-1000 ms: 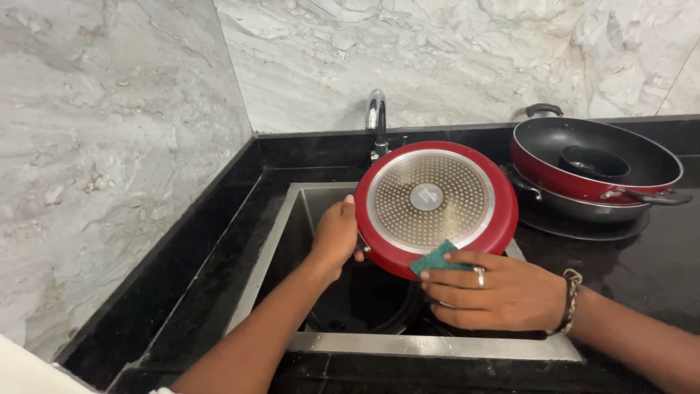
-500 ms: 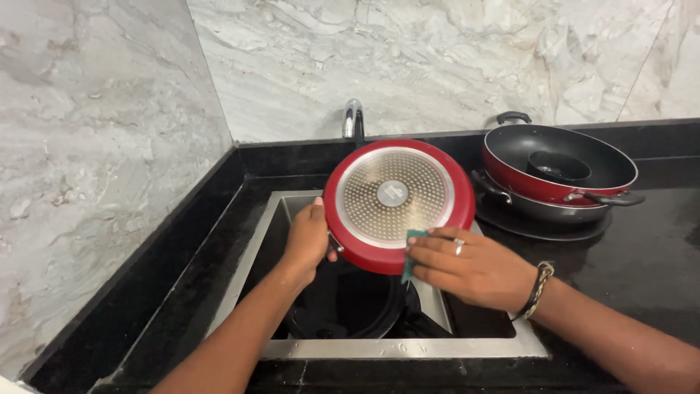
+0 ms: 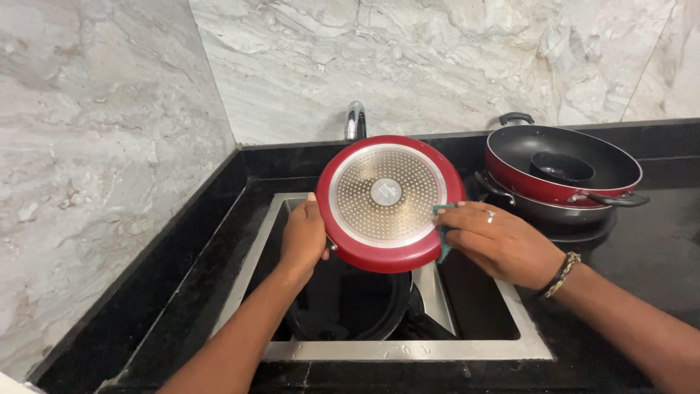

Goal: The person washes a black frying pan and a red frying pan in a kitchen sink using a green sponge. They scrub the interior and exterior surfaces of each pan under running water, then rinse them before placing them aside.

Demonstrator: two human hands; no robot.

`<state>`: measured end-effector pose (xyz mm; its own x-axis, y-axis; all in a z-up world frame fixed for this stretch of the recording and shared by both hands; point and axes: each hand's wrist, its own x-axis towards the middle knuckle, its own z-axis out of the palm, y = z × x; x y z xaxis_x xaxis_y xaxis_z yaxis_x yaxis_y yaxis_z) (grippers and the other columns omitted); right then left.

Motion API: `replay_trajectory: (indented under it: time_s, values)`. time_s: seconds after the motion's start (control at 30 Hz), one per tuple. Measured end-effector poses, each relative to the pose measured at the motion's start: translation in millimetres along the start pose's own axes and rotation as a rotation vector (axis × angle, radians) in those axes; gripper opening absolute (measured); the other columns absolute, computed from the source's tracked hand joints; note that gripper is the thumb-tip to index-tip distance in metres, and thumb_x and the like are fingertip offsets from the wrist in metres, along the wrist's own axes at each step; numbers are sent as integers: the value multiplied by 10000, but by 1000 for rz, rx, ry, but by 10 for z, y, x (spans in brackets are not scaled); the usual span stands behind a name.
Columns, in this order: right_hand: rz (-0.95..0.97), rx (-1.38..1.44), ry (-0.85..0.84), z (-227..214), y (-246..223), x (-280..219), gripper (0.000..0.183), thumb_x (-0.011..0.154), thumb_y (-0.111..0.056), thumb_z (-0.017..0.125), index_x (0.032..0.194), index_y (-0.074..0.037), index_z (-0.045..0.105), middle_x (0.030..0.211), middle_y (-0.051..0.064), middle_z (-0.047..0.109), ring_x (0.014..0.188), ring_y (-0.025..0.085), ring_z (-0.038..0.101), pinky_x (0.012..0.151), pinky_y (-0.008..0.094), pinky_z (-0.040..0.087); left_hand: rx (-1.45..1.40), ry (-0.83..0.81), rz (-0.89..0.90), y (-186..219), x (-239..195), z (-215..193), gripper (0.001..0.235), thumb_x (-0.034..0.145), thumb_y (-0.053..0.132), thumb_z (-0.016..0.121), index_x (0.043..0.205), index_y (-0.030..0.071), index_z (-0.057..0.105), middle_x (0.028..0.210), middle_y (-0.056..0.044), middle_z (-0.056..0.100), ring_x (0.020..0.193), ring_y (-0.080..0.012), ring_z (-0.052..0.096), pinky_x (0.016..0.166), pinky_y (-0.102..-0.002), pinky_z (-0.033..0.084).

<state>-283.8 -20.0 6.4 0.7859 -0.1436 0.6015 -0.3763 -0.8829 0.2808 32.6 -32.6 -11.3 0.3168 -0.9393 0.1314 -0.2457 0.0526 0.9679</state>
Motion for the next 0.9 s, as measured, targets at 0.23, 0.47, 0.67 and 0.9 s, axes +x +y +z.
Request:
replay_trajectory:
  time_s: [0.23,0.47,0.67,0.9]
  values:
    - [-6,-47,-1,-24,86,-62,285,781,-45,682,1063,-16,655,1297,158,646,1251,319,619,1072,487,491,69,8,12,71,-89,-11,592,1071,462,272,960,35,666,600,-76,606,398,-169,506,421,-342,450]
    - [520,97,210,67,183,-186,237,822,41,662,1026,-48,581,1402,169,621,1230,329,651,941,398,575,150,-34,62,147,-216,24,598,1050,491,266,1144,73,683,621,-77,647,411,-181,557,434,-338,488]
    - [899,501,333,243,331,-273,431,832,107,604,1242,-19,567,1282,143,684,1200,218,667,949,348,559,272,-10,61,237,-279,28,590,1025,517,295,1196,103,678,661,-85,694,438,-228,632,495,-384,532]
    - [1150,634,344,207,353,-266,313,896,31,643,1209,25,661,1114,108,764,1032,157,706,874,295,545,377,27,99,236,-258,8,572,1032,521,291,1117,130,700,694,-100,728,489,-254,687,587,-397,556]
